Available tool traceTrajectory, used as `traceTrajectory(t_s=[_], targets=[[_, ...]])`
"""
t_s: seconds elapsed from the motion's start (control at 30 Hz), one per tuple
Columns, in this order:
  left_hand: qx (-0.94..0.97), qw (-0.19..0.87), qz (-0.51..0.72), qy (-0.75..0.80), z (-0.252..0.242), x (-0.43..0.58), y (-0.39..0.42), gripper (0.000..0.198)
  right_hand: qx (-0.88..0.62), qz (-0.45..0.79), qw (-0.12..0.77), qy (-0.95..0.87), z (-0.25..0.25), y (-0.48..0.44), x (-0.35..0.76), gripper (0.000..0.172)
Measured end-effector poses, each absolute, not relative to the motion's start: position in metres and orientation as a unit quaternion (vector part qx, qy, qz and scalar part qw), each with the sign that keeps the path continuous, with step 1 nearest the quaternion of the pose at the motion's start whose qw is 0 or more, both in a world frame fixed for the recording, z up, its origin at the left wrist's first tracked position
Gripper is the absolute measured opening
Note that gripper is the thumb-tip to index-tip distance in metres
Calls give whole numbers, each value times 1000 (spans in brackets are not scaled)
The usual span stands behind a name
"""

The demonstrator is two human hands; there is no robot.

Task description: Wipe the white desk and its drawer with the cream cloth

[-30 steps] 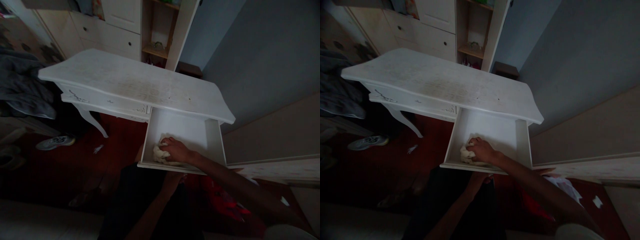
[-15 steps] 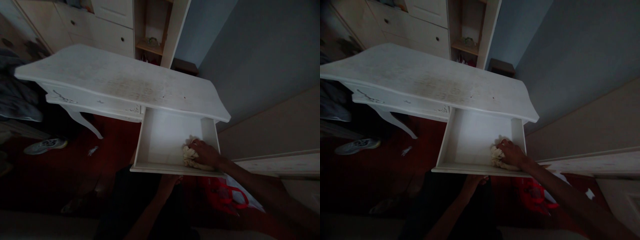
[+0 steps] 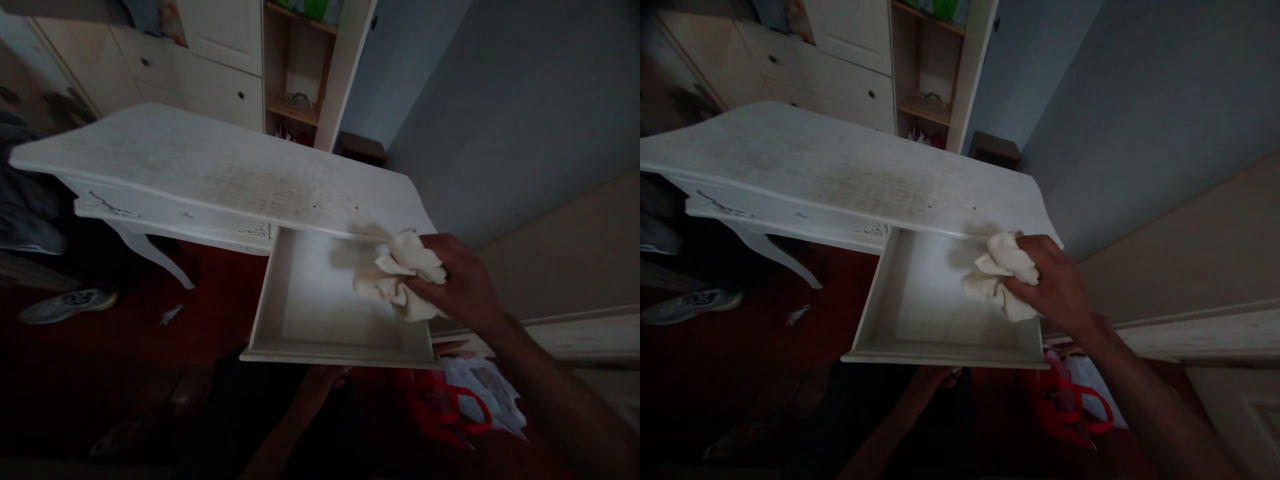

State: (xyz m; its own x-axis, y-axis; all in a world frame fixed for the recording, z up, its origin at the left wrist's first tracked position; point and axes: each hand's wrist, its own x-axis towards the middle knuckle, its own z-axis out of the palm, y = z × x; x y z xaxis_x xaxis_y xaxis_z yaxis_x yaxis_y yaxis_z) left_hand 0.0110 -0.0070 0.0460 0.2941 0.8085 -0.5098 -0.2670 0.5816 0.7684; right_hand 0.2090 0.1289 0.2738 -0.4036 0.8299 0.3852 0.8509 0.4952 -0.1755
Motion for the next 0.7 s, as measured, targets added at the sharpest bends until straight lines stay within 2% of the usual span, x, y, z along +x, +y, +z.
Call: traceTrajectory(t_s=[0.07,0.13,0.23,0.37,0.43,0.5,0.6,0.7], targets=[[286,755,355,471,41,9,-7,51,-480,-102,265,-830,298,147,203,40],[289,757,358,464,37,7,-7,56,-450,-175,332,-810,309,176,199,47],[300,757,359,456,33,5,-8,60,-481,-193,358,-777,304,231,192,47],[292,745,372,471,32,5,-11,58,-534,-141,265,-790,268,285,174,54],[281,742,385,471,30,6,-12,59,-540,-106,208,-809,247,300,165,52],[269,746,391,468,28,7,-12,60,-548,-79,185,-812,231,310,160,54],[239,762,389,459,24,8,-12,55,-546,-48,199,-812,225,321,165,75],[234,771,390,445,26,8,-14,41,-550,-36,268,-791,231,330,189,91]])
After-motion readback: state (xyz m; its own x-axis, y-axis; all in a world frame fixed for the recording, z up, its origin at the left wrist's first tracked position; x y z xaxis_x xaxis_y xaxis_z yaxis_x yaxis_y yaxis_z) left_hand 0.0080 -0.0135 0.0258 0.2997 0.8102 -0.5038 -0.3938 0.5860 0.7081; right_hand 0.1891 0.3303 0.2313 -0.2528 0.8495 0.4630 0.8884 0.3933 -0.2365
